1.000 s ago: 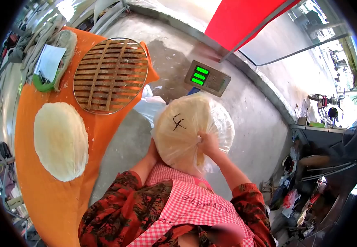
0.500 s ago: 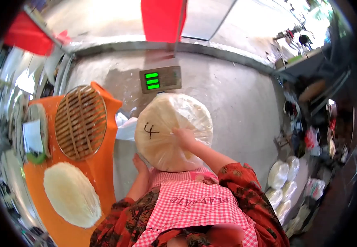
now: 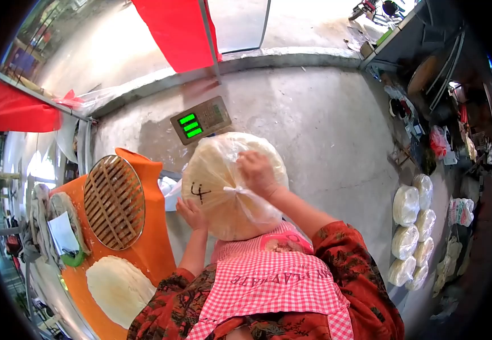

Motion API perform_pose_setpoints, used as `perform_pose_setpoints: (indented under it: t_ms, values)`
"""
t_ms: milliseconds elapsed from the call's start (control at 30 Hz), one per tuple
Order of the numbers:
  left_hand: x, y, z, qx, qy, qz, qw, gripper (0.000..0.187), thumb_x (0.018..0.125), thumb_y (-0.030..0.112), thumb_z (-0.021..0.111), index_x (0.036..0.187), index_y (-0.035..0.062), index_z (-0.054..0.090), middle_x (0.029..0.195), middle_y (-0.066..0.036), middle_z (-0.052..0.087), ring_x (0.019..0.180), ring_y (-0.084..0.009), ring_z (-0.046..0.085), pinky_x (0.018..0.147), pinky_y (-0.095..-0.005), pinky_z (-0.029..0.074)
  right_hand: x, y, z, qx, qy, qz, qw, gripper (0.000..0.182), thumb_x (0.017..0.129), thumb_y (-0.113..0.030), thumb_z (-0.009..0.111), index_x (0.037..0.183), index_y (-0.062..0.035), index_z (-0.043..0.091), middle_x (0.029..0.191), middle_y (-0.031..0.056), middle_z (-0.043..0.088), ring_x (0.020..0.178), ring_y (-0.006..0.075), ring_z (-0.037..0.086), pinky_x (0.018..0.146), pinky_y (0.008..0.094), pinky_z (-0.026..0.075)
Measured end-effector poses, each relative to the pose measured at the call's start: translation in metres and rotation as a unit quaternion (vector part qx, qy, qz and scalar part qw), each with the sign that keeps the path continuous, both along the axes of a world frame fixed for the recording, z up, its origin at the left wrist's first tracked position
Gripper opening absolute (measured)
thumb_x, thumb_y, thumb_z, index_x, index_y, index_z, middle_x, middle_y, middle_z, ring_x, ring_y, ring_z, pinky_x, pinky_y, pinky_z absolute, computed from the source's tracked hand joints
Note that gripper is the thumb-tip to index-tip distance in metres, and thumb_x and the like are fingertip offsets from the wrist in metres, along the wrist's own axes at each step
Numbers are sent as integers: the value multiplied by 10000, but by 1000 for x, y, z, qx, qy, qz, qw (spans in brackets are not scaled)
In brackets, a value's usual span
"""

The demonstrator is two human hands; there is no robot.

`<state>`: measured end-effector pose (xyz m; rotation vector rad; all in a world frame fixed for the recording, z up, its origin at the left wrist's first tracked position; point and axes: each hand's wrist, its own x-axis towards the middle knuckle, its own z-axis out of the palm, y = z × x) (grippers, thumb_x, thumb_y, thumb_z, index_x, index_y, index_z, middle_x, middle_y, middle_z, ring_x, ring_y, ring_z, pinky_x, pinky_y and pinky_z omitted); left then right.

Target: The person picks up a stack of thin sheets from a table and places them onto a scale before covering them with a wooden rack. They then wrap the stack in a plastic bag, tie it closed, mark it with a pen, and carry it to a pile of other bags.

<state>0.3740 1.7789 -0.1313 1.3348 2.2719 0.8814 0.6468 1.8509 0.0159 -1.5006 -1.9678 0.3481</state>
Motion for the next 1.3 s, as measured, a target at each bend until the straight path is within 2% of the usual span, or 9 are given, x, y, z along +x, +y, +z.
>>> perform_pose_setpoints:
  t_ms: [167, 200, 300, 433, 700, 733, 900, 1067, 1300]
  values:
    - [5, 4, 5, -26, -72, 41, 996, 515, 1025, 344, 336, 1383, -24, 368, 1404, -262, 355, 1316, -390, 329, 1093, -433, 281, 36, 52, -54, -88, -109, -133, 981, 501, 922, -397, 508, 1350, -140, 469, 1459, 74, 400, 1366, 272, 333, 1062, 547, 268]
    - [8, 4, 6, -10, -82, 50, 995, 508, 1027, 340, 331, 1378, -24, 378, 1399, -256, 368, 1304, -386, 349, 1087, -429, 290, 41, 58, -63, -185, -112, -126, 968, 585, 950, -488, 419, 1431, -158, 373, 1519, 58, 308, 1401, 267, 272, 1088, 587, 208]
    - [8, 9, -5, 36, -107, 35, 993, 476, 1032, 319, 319, 1352, -22, 413, 1364, -234, 422, 1267, -375, 402, 1066, -421, 318, 40, 57, -103, -273, -116, -137, 945, 606, 951, -491, 416, 1448, -153, 337, 1519, 55, 309, 1394, 268, 285, 1089, 581, 209]
    - [11, 9, -17, 45, -88, 13, 995, 427, 1036, 288, 321, 1318, -6, 449, 1313, -214, 481, 1218, -367, 455, 1038, -412, 342, 40, 54, -131, -240, -91, -141, 956, 627, 954, -523, 375, 1465, -166, 303, 1517, 59, 313, 1391, 269, 290, 1106, 537, 210]
    - [9, 6, -19, 55, -88, 9, 995, 403, 1031, 276, 340, 1318, 18, 455, 1309, -205, 491, 1210, -359, 464, 1027, -396, 351, 42, 65, -96, -342, -106, -131, 925, 643, 945, -495, 429, 1473, -157, 290, 1540, 94, 264, 1422, 293, 223, 1119, 526, 184]
    - [10, 6, -17, 53, -100, 18, 993, 403, 1031, 277, 339, 1318, 19, 455, 1309, -204, 492, 1211, -358, 464, 1028, -397, 351, 33, 56, -87, -102, -178, -179, 962, 499, 901, -361, 528, 1338, -126, 471, 1385, 131, 461, 1289, 326, 422, 1045, 500, 317]
    - [7, 8, -16, 41, -120, 17, 992, 406, 1030, 277, 340, 1320, 19, 457, 1309, -198, 495, 1214, -354, 464, 1032, -402, 350, -30, -5, -22, -35, -49, 145, 988, 133, 757, -86, 557, 886, -84, 587, 845, 62, 590, 803, 268, 605, 736, 394, 472]
    - [8, 6, -12, 62, -107, 4, 992, 404, 1028, 273, 348, 1312, 8, 460, 1303, -198, 498, 1203, -356, 470, 1032, -400, 350, -47, -10, -30, -215, -154, 123, 956, 106, 778, -59, 568, 880, -49, 590, 881, 126, 602, 795, 299, 655, 650, 402, 518]
    - [11, 8, -4, 51, -150, 19, 987, 391, 1028, 254, 346, 1304, 3, 463, 1292, -206, 499, 1195, -355, 476, 1024, -398, 355, -62, -9, -45, -191, -240, 156, 939, 95, 766, -79, 584, 852, -49, 611, 856, 133, 608, 759, 282, 662, 602, 399, 525]
